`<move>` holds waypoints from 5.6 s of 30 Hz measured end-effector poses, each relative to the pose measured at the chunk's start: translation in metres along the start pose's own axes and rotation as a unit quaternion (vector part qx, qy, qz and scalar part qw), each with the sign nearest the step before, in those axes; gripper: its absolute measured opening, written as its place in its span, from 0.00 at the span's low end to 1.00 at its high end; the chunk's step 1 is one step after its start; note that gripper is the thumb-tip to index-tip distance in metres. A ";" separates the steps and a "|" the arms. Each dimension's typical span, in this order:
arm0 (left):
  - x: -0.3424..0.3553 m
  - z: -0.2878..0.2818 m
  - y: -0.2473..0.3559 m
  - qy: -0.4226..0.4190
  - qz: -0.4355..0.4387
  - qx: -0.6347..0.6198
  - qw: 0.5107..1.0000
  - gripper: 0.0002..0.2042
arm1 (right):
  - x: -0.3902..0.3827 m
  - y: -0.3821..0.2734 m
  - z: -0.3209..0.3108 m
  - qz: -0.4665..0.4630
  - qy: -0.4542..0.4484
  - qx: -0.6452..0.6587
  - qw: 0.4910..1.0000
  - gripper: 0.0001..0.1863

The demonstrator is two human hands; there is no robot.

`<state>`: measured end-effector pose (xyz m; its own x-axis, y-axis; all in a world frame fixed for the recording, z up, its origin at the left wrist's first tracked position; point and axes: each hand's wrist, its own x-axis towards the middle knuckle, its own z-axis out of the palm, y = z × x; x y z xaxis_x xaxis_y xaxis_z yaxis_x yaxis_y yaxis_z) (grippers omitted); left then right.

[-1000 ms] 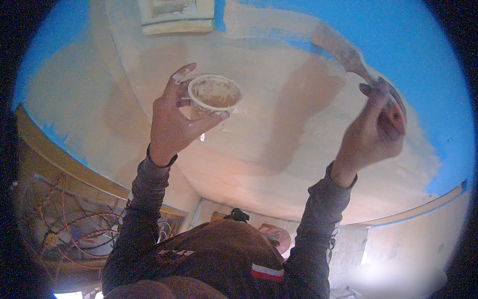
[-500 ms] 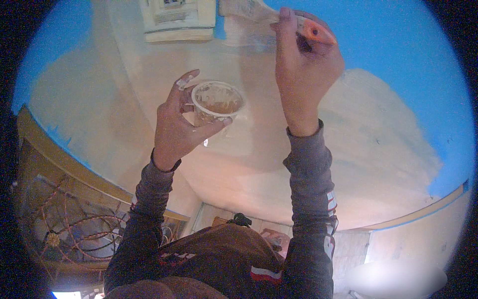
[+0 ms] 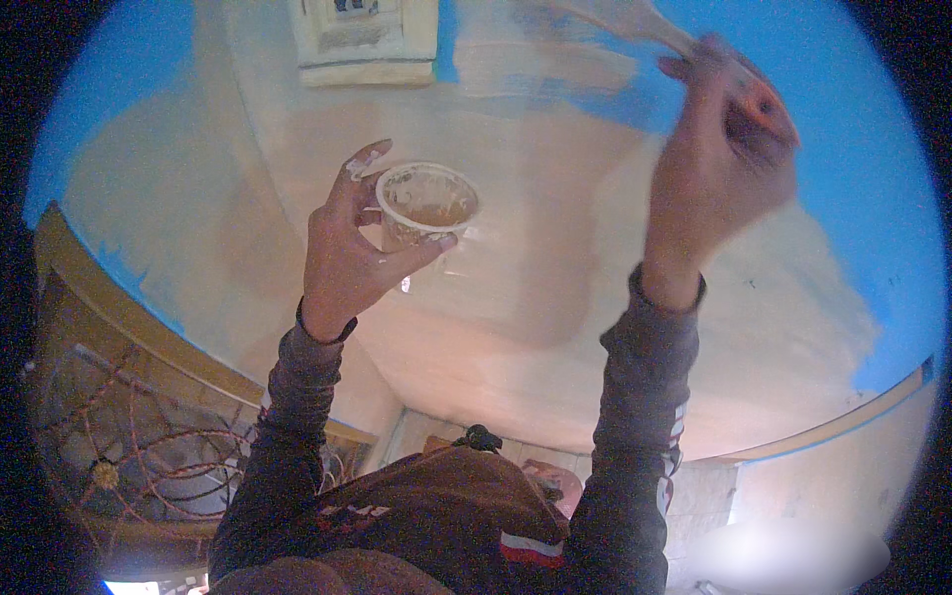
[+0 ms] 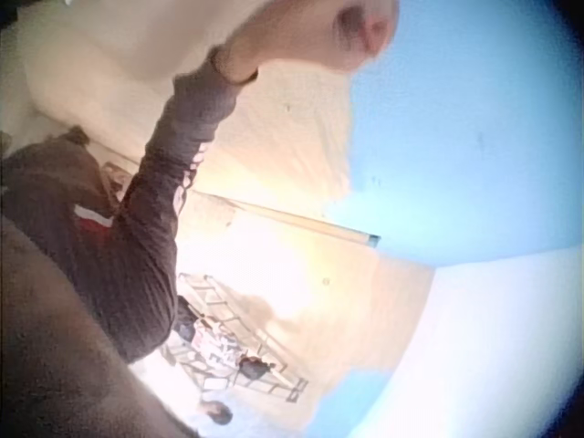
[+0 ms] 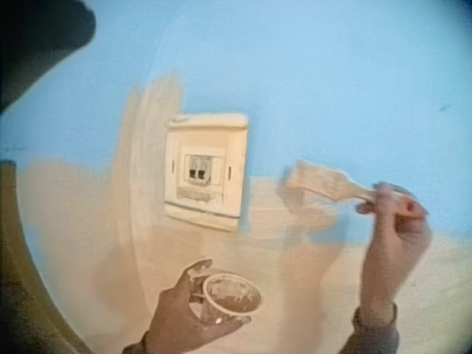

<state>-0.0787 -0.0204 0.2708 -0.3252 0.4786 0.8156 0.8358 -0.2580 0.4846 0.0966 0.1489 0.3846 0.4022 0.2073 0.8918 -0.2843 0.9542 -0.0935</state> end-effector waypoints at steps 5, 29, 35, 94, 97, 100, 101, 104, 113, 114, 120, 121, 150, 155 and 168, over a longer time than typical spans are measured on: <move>0.003 -0.002 0.000 -0.003 0.015 0.006 1.000 0.46 | 0.006 -0.003 0.052 -0.004 -0.040 0.052 0.998 0.09; 0.000 -0.007 0.004 -0.007 -0.003 -0.011 1.000 0.47 | 0.011 0.010 0.057 -0.027 -0.123 -0.013 0.992 0.09; -0.006 -0.014 0.000 -0.003 -0.023 -0.013 1.000 0.47 | 0.024 0.020 0.026 -0.107 -0.042 -0.109 0.987 0.10; -0.025 -0.009 0.013 -0.050 -0.058 -0.010 0.997 0.49 | -0.100 0.015 -0.006 0.057 -0.090 -0.060 0.993 0.07; -0.028 -0.010 0.010 -0.051 -0.052 -0.005 0.997 0.49 | -0.079 0.015 -0.043 0.029 -0.047 -0.100 0.993 0.05; -0.029 -0.014 0.013 -0.056 -0.058 0.007 0.997 0.48 | -0.053 0.005 -0.085 0.048 0.022 -0.159 0.986 0.04; -0.030 -0.016 0.014 -0.059 -0.063 0.011 0.996 0.48 | -0.048 -0.004 -0.091 0.062 0.043 -0.194 0.978 0.07; -0.031 -0.017 0.013 -0.067 -0.081 0.002 0.994 0.48 | -0.043 -0.017 -0.104 0.039 0.066 -0.225 0.971 0.10; -0.029 -0.012 0.013 -0.058 -0.062 -0.019 0.996 0.48 | -0.071 -0.028 -0.059 0.010 -0.245 -0.028 0.969 0.10; -0.030 -0.013 0.015 -0.057 -0.064 -0.025 0.996 0.48 | -0.070 -0.025 -0.052 -0.006 -0.268 -0.026 0.963 0.09; -0.029 -0.009 0.014 -0.071 -0.069 -0.046 0.994 0.48 | -0.053 0.009 -0.071 0.003 -0.270 -0.108 0.957 0.11; -0.030 -0.010 0.015 -0.076 -0.078 -0.050 0.993 0.48 | -0.049 0.013 -0.083 0.021 -0.257 -0.128 0.958 0.12; -0.023 -0.005 0.017 -0.093 -0.061 -0.073 0.991 0.46 | -0.010 0.023 -0.060 0.104 -0.236 -0.101 0.961 0.11; -0.026 -0.008 0.018 -0.093 -0.085 -0.072 0.989 0.46 | 0.044 0.029 -0.170 0.143 -0.202 -0.163 0.955 0.13; -0.026 -0.014 0.012 -0.107 -0.043 -0.066 0.991 0.46 | 0.048 0.005 -0.213 0.138 -0.023 -0.132 0.981 0.12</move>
<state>-0.0660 -0.0481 0.2597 -0.2800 0.6667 0.6907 0.7398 -0.3087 0.5978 0.2999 0.2091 0.3323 0.3006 0.4615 0.8346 -0.1392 0.8870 -0.4403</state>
